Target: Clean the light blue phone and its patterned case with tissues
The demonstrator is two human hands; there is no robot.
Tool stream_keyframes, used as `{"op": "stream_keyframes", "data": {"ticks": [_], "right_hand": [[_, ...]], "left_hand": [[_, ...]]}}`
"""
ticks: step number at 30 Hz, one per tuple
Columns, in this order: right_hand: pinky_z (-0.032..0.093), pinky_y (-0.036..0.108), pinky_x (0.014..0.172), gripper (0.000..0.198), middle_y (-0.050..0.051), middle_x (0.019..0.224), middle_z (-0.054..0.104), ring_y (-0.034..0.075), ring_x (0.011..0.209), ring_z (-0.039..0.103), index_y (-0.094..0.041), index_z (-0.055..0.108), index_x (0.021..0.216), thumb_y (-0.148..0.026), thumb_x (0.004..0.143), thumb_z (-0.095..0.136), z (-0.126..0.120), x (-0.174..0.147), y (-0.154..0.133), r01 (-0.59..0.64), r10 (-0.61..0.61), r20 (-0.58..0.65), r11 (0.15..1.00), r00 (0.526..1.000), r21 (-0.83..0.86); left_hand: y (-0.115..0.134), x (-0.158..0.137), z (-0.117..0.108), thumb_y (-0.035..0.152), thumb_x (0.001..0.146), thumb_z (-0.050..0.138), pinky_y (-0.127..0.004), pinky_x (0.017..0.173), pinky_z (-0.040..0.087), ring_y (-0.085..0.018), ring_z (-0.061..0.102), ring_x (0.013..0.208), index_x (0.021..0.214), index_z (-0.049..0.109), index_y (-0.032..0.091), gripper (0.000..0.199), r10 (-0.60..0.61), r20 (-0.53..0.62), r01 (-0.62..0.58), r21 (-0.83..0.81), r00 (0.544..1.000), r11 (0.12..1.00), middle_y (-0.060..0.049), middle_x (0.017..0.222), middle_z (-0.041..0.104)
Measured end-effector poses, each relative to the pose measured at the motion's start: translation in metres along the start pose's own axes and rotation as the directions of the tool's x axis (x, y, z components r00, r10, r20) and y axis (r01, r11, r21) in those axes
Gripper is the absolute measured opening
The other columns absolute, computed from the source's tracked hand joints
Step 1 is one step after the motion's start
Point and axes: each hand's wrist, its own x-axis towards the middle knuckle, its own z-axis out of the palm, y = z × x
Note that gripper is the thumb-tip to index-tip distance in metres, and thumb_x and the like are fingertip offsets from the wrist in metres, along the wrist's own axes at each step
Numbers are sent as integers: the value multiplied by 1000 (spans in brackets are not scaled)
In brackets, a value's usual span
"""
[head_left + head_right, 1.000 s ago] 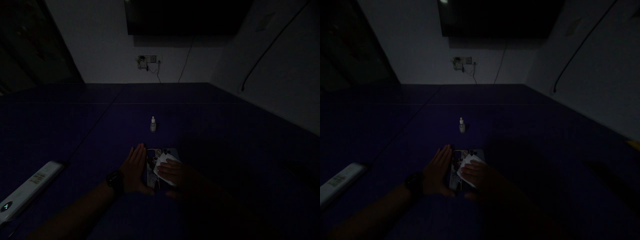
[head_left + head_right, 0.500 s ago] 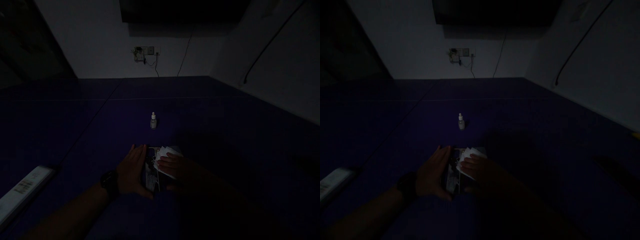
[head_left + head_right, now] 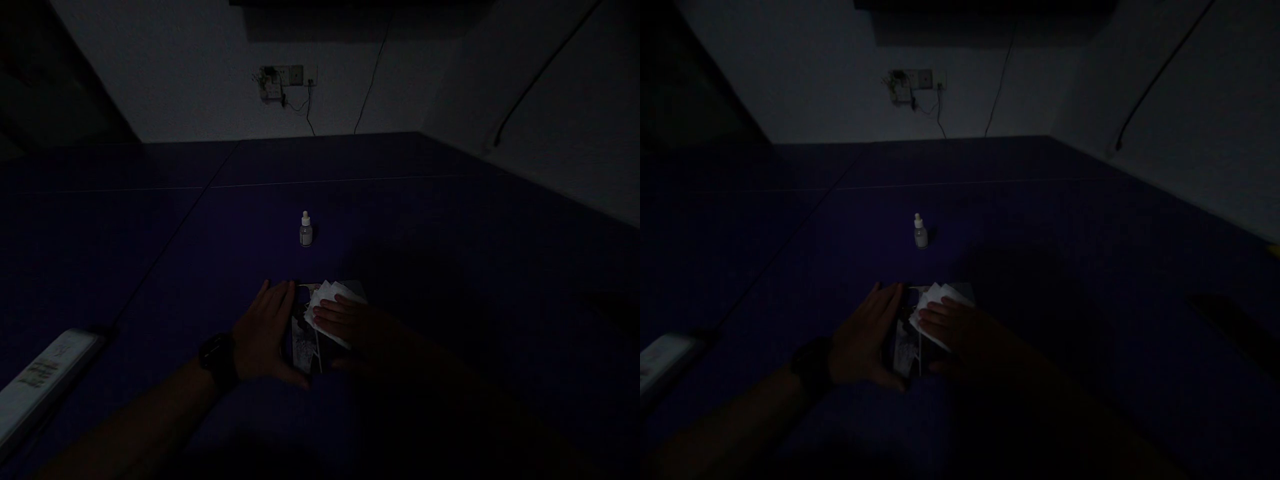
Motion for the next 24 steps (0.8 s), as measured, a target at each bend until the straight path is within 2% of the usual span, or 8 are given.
{"op": "stream_keyframes", "data": {"ticks": [4,16,24], "right_hand": [[23,50,127,71,13,161,40,26,152,31,-18,30,160,-53,102,51,0,-2,-1,15,-14,15,1000,1000,-19],[25,50,127,70,16,162,37,27,153,30,-13,35,157,-54,102,50,2,-3,-2,11,-11,14,1000,1000,-14],[24,51,127,66,14,159,42,26,151,34,-16,36,157,-51,103,49,6,-2,1,0,-2,-29,998,1000,-58]], "left_hand": [[1,0,-1,90,57,69,-76,116,21,-54,35,144,160,-13,10,154,7,11,-7,16,1000,1000,-35,160,26],[3,2,-4,88,57,71,-77,115,20,-54,36,143,160,-11,10,154,10,22,-10,32,1000,999,-35,159,29],[2,2,-2,91,57,68,-76,116,20,-52,36,144,160,-11,10,153,2,23,-3,43,1000,999,-34,159,29]]}}
